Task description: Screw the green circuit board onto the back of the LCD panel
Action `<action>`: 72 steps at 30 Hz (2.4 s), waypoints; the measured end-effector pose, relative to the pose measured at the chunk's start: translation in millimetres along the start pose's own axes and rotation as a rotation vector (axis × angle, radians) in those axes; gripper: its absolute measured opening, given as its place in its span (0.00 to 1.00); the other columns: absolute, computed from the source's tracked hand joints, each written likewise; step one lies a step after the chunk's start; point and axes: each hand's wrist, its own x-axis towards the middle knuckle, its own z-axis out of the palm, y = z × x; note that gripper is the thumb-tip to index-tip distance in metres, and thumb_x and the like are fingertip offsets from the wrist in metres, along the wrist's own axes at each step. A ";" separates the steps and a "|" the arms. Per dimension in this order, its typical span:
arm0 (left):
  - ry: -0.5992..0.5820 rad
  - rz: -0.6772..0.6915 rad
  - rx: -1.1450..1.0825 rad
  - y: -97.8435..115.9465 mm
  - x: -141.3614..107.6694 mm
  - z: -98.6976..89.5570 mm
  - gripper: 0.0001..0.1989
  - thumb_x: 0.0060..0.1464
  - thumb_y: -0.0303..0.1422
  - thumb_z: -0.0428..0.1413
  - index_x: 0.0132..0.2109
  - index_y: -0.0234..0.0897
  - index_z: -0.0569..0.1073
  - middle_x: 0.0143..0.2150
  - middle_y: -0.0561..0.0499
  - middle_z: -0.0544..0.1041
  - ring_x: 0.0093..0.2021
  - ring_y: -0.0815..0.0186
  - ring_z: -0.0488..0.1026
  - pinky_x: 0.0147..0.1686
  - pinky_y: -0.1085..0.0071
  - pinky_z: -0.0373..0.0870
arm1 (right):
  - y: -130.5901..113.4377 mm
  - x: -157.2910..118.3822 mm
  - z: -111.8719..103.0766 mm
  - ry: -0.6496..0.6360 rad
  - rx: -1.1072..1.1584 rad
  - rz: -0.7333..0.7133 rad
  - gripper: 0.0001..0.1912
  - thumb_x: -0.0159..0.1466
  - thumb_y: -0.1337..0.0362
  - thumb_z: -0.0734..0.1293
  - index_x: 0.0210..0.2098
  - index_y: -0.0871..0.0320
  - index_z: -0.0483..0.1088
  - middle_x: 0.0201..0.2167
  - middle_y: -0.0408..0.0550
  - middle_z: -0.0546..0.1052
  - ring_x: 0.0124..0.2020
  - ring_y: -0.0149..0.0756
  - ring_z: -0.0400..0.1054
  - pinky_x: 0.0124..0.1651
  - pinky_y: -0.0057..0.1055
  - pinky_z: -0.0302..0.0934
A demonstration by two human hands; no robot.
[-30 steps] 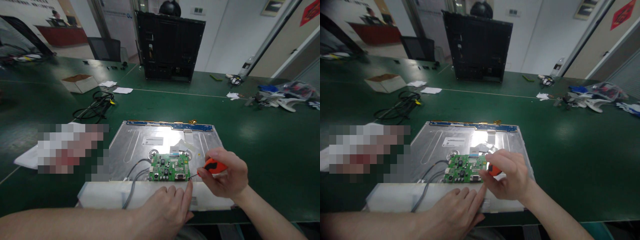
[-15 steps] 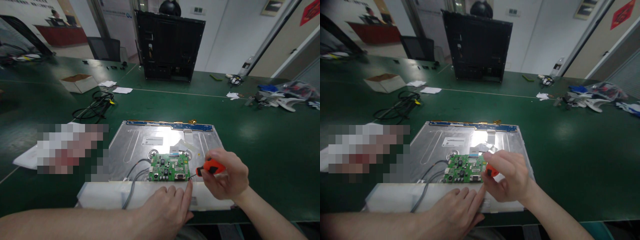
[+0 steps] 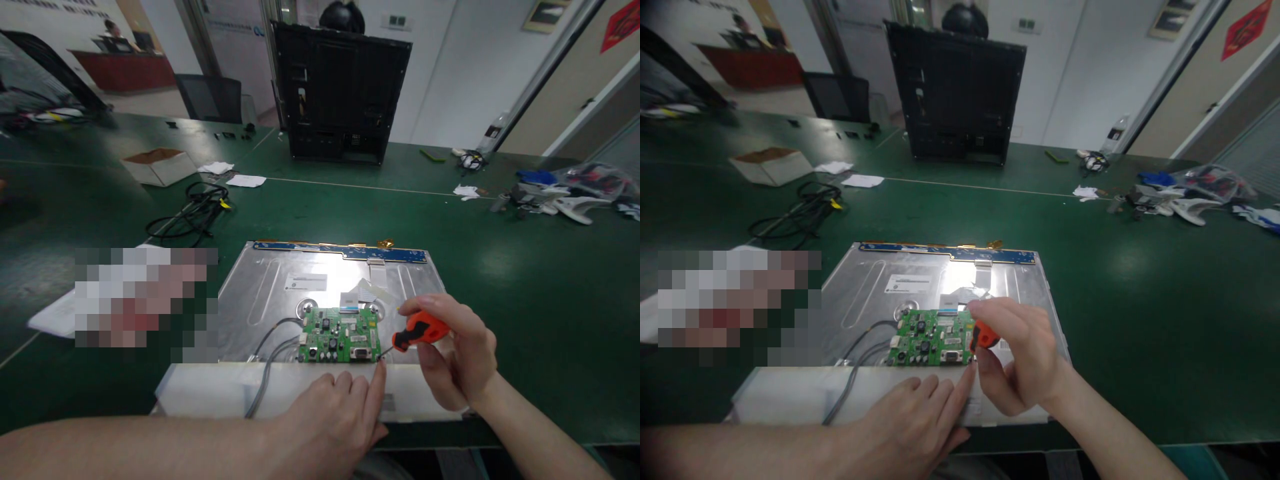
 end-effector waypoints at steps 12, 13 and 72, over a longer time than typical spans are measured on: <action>-0.055 0.003 -0.016 0.0 1.1 -0.8 0.31 0.66 0.42 0.47 0.64 0.17 0.57 0.35 0.42 0.75 0.29 0.61 0.72 0.23 0.68 0.64 | 6.0 5.7 2.4 0.057 -0.113 -0.132 0.27 0.58 0.75 0.65 0.56 0.62 0.61 0.25 0.41 0.70 0.21 0.32 0.64 0.17 0.29 0.59; -0.060 0.007 -0.022 -0.2 1.1 -1.3 0.32 0.65 0.42 0.47 0.64 0.17 0.57 0.35 0.42 0.75 0.29 0.61 0.72 0.23 0.68 0.65 | 5.8 6.7 2.1 0.052 -0.127 -0.125 0.26 0.58 0.75 0.65 0.56 0.61 0.62 0.24 0.39 0.70 0.19 0.32 0.63 0.16 0.29 0.58; -0.034 0.009 -0.020 -0.4 0.9 -1.3 0.32 0.65 0.41 0.48 0.64 0.15 0.56 0.36 0.41 0.75 0.29 0.60 0.72 0.21 0.66 0.66 | 2.4 -0.6 -3.4 -0.014 -0.061 -0.050 0.31 0.56 0.74 0.61 0.60 0.65 0.60 0.43 0.54 0.74 0.40 0.38 0.72 0.36 0.35 0.71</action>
